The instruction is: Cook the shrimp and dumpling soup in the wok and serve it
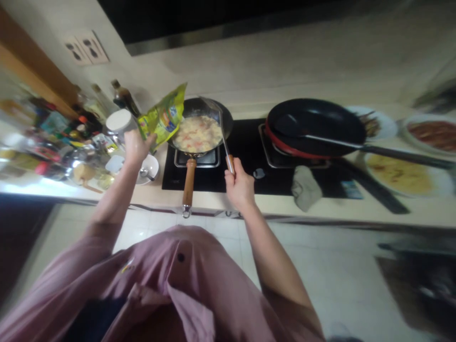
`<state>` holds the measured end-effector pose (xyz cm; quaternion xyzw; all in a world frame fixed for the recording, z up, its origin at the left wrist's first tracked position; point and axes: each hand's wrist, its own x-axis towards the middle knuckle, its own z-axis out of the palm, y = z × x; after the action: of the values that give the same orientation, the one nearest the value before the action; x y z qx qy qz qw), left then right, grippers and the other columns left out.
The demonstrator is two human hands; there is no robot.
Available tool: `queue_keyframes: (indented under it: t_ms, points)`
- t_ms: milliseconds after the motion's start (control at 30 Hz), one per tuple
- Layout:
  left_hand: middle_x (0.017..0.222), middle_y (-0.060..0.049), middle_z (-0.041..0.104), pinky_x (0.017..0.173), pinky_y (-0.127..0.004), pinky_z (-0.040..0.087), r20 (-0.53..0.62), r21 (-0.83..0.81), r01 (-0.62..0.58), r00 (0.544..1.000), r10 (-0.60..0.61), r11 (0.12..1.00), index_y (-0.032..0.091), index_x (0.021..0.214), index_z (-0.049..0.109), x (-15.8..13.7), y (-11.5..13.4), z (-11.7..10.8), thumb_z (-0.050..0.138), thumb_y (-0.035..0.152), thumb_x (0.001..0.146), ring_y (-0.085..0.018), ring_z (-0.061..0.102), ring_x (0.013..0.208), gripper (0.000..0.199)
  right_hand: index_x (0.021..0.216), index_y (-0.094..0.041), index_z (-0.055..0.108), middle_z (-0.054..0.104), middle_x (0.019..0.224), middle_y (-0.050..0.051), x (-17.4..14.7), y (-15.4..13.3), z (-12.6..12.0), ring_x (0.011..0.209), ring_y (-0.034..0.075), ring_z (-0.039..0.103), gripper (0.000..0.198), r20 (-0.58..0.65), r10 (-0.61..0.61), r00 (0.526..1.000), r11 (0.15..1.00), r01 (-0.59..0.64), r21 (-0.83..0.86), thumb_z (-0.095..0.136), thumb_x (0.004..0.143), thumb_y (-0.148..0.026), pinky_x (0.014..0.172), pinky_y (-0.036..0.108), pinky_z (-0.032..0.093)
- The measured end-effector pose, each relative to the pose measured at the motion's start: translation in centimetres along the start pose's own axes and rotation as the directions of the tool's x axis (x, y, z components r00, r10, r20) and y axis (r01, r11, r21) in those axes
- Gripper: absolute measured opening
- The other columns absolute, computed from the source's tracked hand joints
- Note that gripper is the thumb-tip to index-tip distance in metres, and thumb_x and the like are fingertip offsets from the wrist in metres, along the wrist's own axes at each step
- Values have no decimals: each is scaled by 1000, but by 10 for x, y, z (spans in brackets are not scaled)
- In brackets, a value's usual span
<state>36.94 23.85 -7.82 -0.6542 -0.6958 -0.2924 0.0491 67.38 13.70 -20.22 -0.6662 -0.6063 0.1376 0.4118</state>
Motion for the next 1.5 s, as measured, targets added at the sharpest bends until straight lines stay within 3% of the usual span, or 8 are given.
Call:
queue_keyframes:
  t_ms: [433,600,867,1133,1300,1500]
  points:
    - [104,-17,72,101,-45,49,-84,-85,33,996,-40,996,12,103,69,-9,-9,-15,60,42,81,-33,68,106,38,138,-6,59,72,84,14,-1,4,7,64,22,61,66,-17,6,1000,1000,-6,5,43,89,-47,69,36,51]
    - [100,-18,72,97,-45,51,-23,-58,90,996,-92,994,10,99,69,-20,-8,-17,63,37,80,-34,69,102,33,139,-7,58,72,87,14,-3,0,6,66,23,62,66,2,14,1000,1000,-14,-13,42,89,-46,70,36,51]
    - [87,-14,72,94,-43,53,-27,12,93,995,-92,996,13,88,70,-36,-10,-19,65,42,81,-33,70,93,30,139,-7,58,72,85,14,-6,-1,3,66,24,63,65,15,33,999,999,-33,-3,43,88,-45,70,36,51]
    - [102,-16,73,97,-40,49,8,69,112,994,-113,991,12,102,70,-38,-3,-24,60,43,86,-32,68,102,36,139,-6,58,73,86,13,-7,1,1,68,23,64,67,7,38,999,999,-38,7,43,88,-47,71,35,52]
    - [100,-16,72,100,-43,46,122,29,96,988,-98,995,7,101,68,-36,-2,-14,62,37,86,-33,64,105,33,138,-7,60,71,82,13,-5,-5,-4,66,23,63,66,25,50,998,999,-49,-17,42,88,-46,71,35,52]
    - [100,-15,72,100,-43,47,35,-36,97,995,-96,995,10,99,68,-33,-6,-15,66,37,83,-33,65,106,32,140,-5,57,72,86,13,-6,-5,-4,69,23,64,69,38,75,996,997,-74,-10,42,87,-46,74,35,52]
